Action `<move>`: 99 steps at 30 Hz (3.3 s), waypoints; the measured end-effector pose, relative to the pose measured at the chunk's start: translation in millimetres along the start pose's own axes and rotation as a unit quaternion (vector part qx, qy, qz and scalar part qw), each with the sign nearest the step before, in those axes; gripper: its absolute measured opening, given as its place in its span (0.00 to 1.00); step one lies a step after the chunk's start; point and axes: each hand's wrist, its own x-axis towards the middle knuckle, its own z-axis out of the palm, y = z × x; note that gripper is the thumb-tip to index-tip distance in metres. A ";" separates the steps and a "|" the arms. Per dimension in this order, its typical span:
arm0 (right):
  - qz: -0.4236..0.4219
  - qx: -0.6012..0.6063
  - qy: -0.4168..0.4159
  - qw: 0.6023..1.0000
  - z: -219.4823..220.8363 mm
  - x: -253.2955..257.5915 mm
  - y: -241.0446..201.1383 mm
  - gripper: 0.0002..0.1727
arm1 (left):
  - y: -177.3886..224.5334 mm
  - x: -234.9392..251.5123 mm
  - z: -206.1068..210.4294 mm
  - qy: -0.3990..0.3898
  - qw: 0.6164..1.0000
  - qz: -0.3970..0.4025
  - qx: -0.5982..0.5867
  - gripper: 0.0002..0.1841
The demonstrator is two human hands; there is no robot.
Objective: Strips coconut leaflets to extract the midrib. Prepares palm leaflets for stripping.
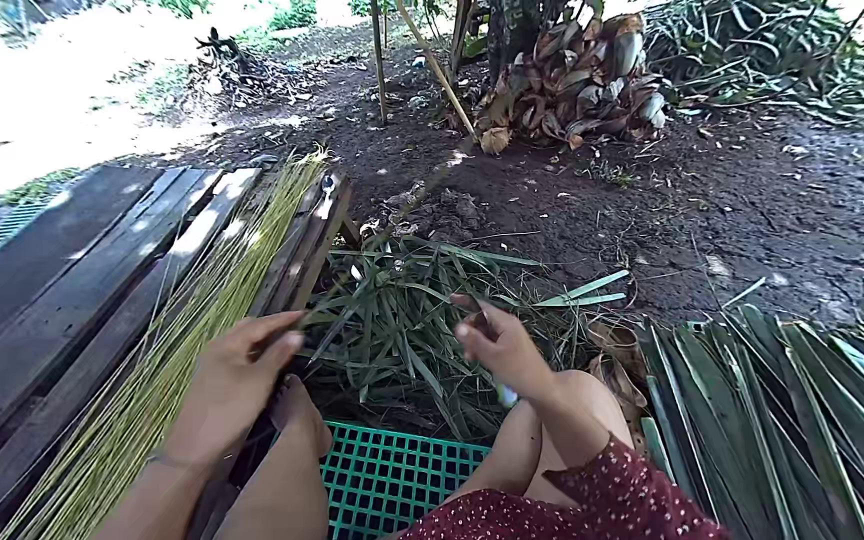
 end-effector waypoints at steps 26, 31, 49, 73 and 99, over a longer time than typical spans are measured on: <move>-0.180 0.196 0.359 0.895 -30.5 -41.4 -17.5 0.11 | 30.1 18.7 80.6 -0.225 0.969 -0.046 0.092 0.33; -0.167 0.201 0.302 0.917 -11.6 -38.1 -17.0 0.11 | 62.3 3.3 79.1 -0.233 0.954 0.188 0.027 0.27; -0.030 0.361 -0.099 0.927 37.4 -53.5 -29.6 0.17 | 78.8 -19.3 77.2 -0.117 0.969 0.205 -0.074 0.13; 0.017 0.344 -0.004 0.939 -10.4 -38.7 -23.4 0.22 | 22.9 -18.7 38.7 -0.029 0.938 0.336 0.083 0.18; -0.064 0.325 0.055 0.942 24.5 -48.3 -19.9 0.23 | 67.1 -31.6 23.2 -0.167 0.966 0.193 0.049 0.13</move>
